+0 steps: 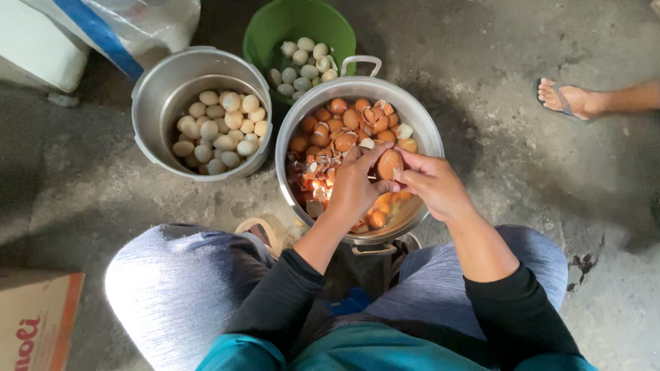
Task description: The person sits on the floor and peels hard-boiled eggs by hand, removing the shells and placing the peeled eggs into a metal bucket. The shells are discarded into the same pot containing the unpeeled eggs.
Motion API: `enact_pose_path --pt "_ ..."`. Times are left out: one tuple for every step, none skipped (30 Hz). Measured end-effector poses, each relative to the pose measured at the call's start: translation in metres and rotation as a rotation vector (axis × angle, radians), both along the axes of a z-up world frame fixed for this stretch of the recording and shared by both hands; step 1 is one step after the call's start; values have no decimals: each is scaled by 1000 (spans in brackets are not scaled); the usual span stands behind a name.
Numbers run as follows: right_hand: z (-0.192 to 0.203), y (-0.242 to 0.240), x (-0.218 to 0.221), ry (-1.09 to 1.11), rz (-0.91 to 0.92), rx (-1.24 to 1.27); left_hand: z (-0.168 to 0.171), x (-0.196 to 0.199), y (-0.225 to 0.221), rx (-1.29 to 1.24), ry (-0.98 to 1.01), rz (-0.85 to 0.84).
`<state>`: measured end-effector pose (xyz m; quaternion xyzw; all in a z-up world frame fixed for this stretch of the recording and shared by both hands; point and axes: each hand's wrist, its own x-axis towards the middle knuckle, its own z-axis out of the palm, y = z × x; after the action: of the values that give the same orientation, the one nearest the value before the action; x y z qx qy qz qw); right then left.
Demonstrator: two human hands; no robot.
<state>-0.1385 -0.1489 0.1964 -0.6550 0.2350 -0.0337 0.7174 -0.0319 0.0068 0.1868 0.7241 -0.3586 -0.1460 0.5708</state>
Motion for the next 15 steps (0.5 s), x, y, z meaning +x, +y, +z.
enact_pose_path --pt "0 0 -1 -7 4 35 0 -1 1 -4 -15 7" --pt "0 0 0 -14 8 73 1 -1 2 0 -10 6" --pt "0 0 0 4 5 62 1 -1 3 5 -4 6" --pt "0 0 0 18 0 53 1 0 4 10 -3 3" --pt "-1 0 1 32 -5 44 1 1 5 27 15 -7" --pt "-2 -1 0 39 -9 25 -1 2 5 43 35 -19" --pt "-4 -2 0 46 -14 7 -3 4 5 59 54 -32" --pt "-6 -2 -3 61 -21 -9 -7 5 5 -2 104 -76" --pt "-8 -3 -4 41 -13 -16 -12 9 5 -63 154 -120" --pt "-10 -4 -3 18 -6 -21 -17 11 5 -122 201 -164" --pt "-12 -5 -3 -6 2 -26 -21 12 3 -137 373 -169" --pt "-13 -6 -2 -19 -6 -87 -26 13 0 -153 544 -175" --pt "-13 -7 -1 -31 -13 -148 -30 13 -2 -168 715 -180" --pt "-12 -8 -2 -46 -19 -212 -34 13 -1 -192 792 -204" --pt "-11 -6 -4 -40 -21 -159 -37 13 0 -215 868 -228"
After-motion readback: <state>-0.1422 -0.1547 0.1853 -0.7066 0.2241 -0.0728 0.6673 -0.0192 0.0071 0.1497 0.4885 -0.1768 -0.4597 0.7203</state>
